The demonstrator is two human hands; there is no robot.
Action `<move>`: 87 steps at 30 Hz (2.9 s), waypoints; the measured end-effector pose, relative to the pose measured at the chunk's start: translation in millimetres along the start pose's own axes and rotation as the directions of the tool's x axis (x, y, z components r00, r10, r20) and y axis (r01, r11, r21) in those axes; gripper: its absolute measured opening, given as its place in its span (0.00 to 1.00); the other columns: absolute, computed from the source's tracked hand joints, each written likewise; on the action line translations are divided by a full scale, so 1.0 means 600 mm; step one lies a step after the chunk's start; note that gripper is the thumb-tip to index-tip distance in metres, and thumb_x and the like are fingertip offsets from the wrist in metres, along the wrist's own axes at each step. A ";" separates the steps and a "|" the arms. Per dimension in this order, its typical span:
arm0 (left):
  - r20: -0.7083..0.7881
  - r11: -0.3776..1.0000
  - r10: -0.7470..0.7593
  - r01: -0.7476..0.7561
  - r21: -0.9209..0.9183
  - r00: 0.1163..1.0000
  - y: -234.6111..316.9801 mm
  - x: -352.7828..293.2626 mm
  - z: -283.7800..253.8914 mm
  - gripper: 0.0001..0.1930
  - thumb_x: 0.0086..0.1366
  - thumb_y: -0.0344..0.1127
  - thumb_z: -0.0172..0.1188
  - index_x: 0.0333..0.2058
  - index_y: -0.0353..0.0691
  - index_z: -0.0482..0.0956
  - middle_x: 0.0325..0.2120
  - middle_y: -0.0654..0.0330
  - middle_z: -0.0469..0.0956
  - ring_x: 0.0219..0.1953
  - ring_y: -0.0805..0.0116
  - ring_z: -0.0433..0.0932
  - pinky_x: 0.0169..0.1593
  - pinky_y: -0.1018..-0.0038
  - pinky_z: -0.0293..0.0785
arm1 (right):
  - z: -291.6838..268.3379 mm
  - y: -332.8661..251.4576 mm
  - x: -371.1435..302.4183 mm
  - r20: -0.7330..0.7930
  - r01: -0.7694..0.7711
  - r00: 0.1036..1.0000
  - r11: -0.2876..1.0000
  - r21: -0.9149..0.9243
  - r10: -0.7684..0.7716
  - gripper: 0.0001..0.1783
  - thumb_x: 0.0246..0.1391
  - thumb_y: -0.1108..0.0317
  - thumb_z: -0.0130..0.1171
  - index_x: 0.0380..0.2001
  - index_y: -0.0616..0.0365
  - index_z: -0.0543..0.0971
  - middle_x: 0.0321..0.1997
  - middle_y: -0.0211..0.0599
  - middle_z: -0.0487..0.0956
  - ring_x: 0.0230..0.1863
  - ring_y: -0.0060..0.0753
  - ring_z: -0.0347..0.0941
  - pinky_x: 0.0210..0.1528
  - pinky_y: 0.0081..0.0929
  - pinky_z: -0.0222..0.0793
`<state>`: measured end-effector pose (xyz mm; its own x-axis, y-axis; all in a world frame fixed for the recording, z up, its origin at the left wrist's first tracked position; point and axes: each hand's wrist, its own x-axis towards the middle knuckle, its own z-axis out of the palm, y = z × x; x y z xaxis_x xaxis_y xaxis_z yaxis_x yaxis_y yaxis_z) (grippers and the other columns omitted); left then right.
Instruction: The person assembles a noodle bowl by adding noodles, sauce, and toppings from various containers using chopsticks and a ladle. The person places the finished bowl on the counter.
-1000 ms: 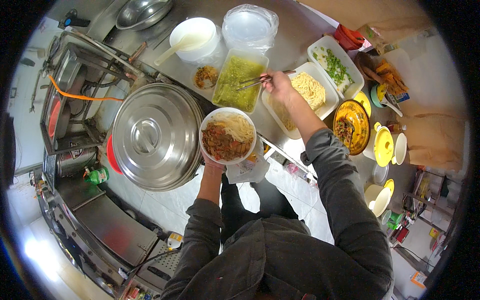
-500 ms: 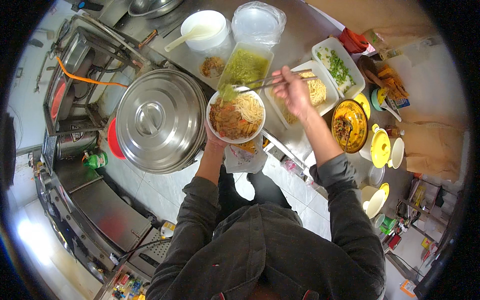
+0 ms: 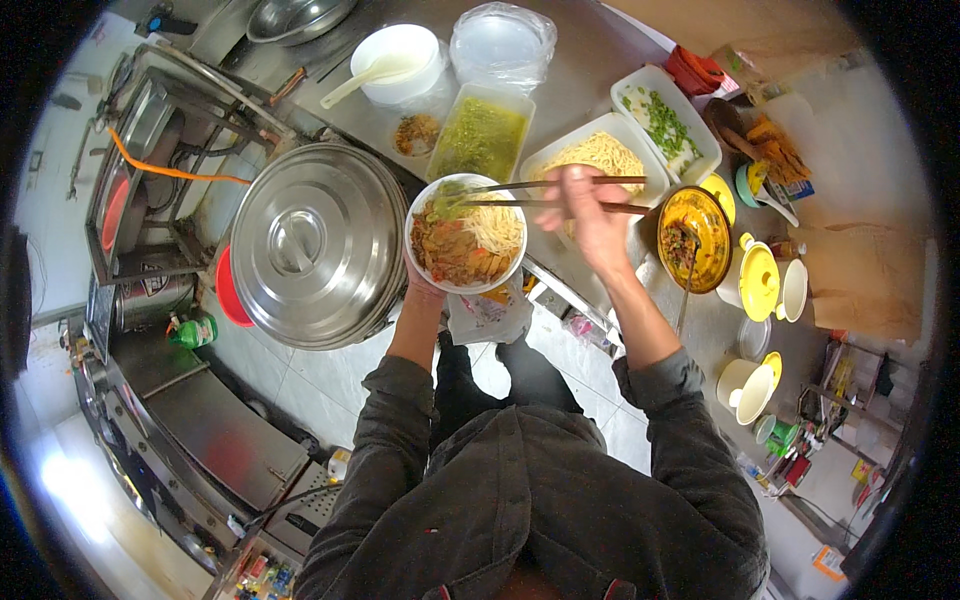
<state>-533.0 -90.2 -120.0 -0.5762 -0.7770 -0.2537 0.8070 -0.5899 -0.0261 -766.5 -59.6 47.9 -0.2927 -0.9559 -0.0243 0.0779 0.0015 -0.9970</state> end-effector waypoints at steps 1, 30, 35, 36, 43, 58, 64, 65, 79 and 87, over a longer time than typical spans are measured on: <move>0.010 0.999 -0.002 0.003 -0.033 1.000 0.001 0.000 -0.004 0.31 0.71 0.56 0.42 0.62 0.40 0.70 0.60 0.48 0.71 0.60 0.47 0.72 0.62 0.48 0.70 | 0.007 0.012 0.001 -0.002 -0.011 1.000 1.000 0.013 0.011 0.21 0.70 0.57 0.49 0.41 0.69 0.78 0.32 0.42 0.80 0.23 0.35 0.79 0.24 0.27 0.78; -0.055 1.000 0.022 -0.020 0.021 0.998 0.020 -0.043 -0.063 0.31 0.71 0.57 0.42 0.63 0.42 0.69 0.61 0.50 0.70 0.61 0.48 0.70 0.63 0.49 0.68 | -0.007 0.163 0.137 -0.153 -0.219 0.966 0.974 -0.057 0.208 0.17 0.69 0.60 0.51 0.42 0.66 0.76 0.33 0.39 0.77 0.20 0.26 0.74 0.19 0.21 0.73; -0.140 0.998 0.058 -0.056 0.013 0.988 0.011 -0.069 -0.077 0.31 0.71 0.57 0.41 0.62 0.41 0.70 0.60 0.50 0.72 0.60 0.49 0.71 0.62 0.50 0.69 | 0.067 0.219 0.142 -0.185 -0.138 0.973 0.990 -0.010 0.134 0.17 0.68 0.59 0.53 0.40 0.66 0.78 0.23 0.33 0.76 0.18 0.23 0.74 0.20 0.21 0.73; -0.093 0.999 0.049 -0.048 0.013 0.994 0.011 -0.072 -0.079 0.30 0.71 0.56 0.41 0.62 0.41 0.70 0.60 0.50 0.72 0.60 0.49 0.72 0.62 0.50 0.69 | 0.076 0.226 0.141 -0.205 -0.169 0.965 0.986 -0.010 0.163 0.18 0.68 0.59 0.53 0.40 0.67 0.78 0.24 0.33 0.76 0.18 0.24 0.75 0.21 0.21 0.74; -0.081 0.999 0.037 -0.039 -0.030 0.996 0.003 -0.092 -0.080 0.29 0.72 0.55 0.42 0.61 0.40 0.71 0.59 0.50 0.73 0.59 0.49 0.72 0.62 0.51 0.70 | 0.066 0.236 0.177 -0.162 0.010 0.986 0.996 -0.087 -0.024 0.21 0.70 0.56 0.50 0.39 0.67 0.78 0.27 0.36 0.77 0.21 0.23 0.74 0.23 0.22 0.72; -0.142 0.998 0.052 -0.055 -0.021 0.989 0.003 -0.117 -0.099 0.30 0.72 0.57 0.42 0.62 0.43 0.70 0.60 0.51 0.72 0.60 0.48 0.71 0.63 0.50 0.69 | 0.064 0.219 0.148 -0.033 -0.059 0.998 0.998 -0.031 0.058 0.19 0.68 0.57 0.53 0.41 0.65 0.79 0.29 0.34 0.78 0.24 0.21 0.74 0.26 0.20 0.72; -0.114 0.997 0.066 -0.070 -0.031 0.991 0.005 -0.120 -0.100 0.30 0.72 0.56 0.43 0.62 0.42 0.70 0.60 0.51 0.72 0.60 0.48 0.71 0.62 0.50 0.70 | 0.029 0.237 0.138 -0.222 -0.119 0.966 0.989 0.082 0.135 0.19 0.70 0.56 0.50 0.42 0.65 0.77 0.30 0.35 0.77 0.22 0.25 0.75 0.22 0.23 0.76; -0.119 0.997 0.068 -0.071 -0.025 0.991 0.006 -0.119 -0.099 0.30 0.72 0.56 0.43 0.62 0.42 0.70 0.60 0.51 0.72 0.61 0.48 0.71 0.62 0.50 0.70 | 0.034 0.242 0.138 -0.219 -0.146 0.962 0.985 0.093 0.164 0.19 0.70 0.56 0.50 0.42 0.65 0.77 0.30 0.35 0.77 0.22 0.25 0.75 0.23 0.23 0.76; -0.242 0.999 0.012 -0.023 -0.041 0.970 0.001 -0.029 -0.103 0.31 0.71 0.57 0.42 0.63 0.42 0.69 0.61 0.49 0.70 0.61 0.46 0.70 0.64 0.48 0.67 | 0.072 0.252 0.179 -0.166 -0.365 0.915 0.930 0.043 0.367 0.17 0.69 0.58 0.50 0.36 0.62 0.79 0.27 0.35 0.78 0.19 0.24 0.74 0.20 0.20 0.73; -0.240 0.999 0.040 -0.038 0.013 0.970 0.005 0.007 -0.093 0.31 0.71 0.57 0.40 0.62 0.42 0.69 0.61 0.50 0.70 0.61 0.48 0.70 0.63 0.48 0.68 | 0.063 0.252 0.201 -0.192 -0.468 0.846 0.865 0.180 0.497 0.17 0.68 0.59 0.52 0.33 0.63 0.78 0.26 0.37 0.78 0.19 0.26 0.74 0.18 0.19 0.74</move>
<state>-525.8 -82.8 -175.1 -0.4956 -0.7244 -0.4792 0.8265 -0.5630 -0.0038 -753.8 -185.7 -103.3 -0.3921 -0.7516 -0.5303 0.3756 0.3954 -0.8382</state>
